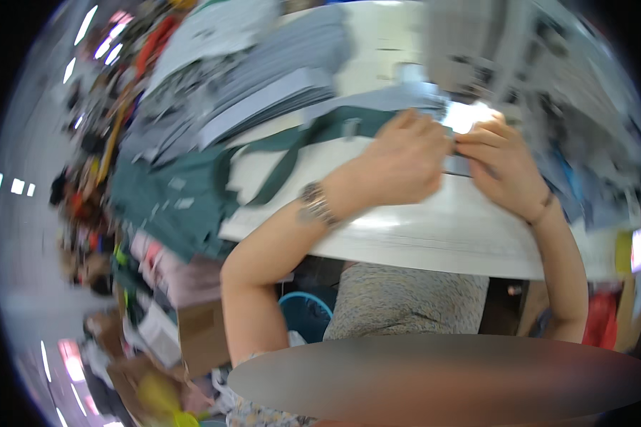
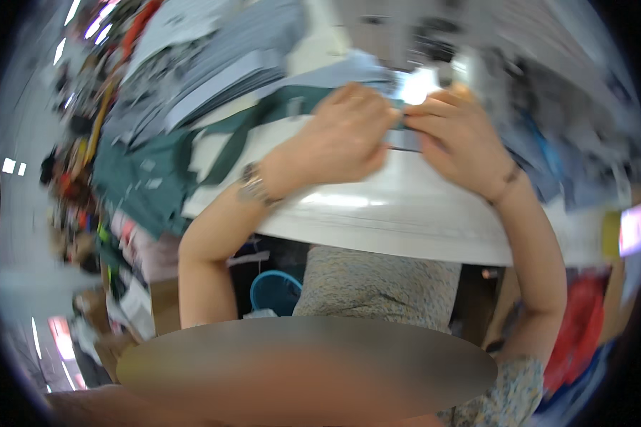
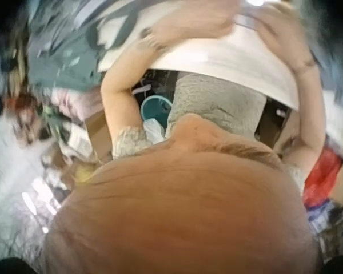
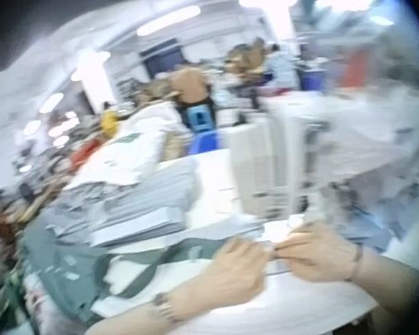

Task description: Sewing together strips of green and grey leather or fabric using an industrial sewing machine.

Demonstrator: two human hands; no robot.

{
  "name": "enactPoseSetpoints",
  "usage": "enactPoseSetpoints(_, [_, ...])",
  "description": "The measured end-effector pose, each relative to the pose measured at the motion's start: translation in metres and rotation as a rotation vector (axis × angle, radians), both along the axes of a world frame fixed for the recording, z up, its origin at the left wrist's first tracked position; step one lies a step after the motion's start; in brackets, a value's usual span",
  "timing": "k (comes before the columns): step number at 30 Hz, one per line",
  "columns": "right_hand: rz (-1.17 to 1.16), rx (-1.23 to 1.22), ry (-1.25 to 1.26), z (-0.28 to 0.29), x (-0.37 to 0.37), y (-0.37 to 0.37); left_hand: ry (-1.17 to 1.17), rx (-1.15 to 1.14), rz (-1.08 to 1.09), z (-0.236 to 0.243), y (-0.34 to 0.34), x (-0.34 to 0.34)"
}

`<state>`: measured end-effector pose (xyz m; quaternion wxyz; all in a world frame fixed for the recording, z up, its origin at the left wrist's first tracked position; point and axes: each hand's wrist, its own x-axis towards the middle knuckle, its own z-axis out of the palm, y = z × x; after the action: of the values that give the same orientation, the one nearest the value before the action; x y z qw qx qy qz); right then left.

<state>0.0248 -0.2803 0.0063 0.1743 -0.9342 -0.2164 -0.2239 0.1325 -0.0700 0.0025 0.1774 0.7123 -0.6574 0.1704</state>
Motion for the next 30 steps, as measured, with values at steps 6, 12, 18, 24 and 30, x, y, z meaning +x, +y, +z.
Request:
enactPoseSetpoints(6, [-0.003,0.012,0.069,0.008,-0.005,0.004,-0.055,-0.178,-0.041,-0.007,0.008,-0.002])
enactPoseSetpoints(12, [-0.014,0.036,0.096,0.014,-0.007,0.0,-0.026,-0.199,0.434,0.039,0.1,0.062])
enactPoseSetpoints(18, [0.008,0.044,0.074,0.018,-0.003,0.003,0.187,-0.414,1.429,0.053,0.245,0.184])
enactPoseSetpoints(24, [0.034,0.084,0.051,0.02,-0.001,0.01,0.319,-0.425,1.573,0.019,0.266,0.227])
enactPoseSetpoints(30, [0.018,0.077,0.07,0.018,-0.002,0.005,0.316,-0.411,1.516,0.03,0.279,0.206])
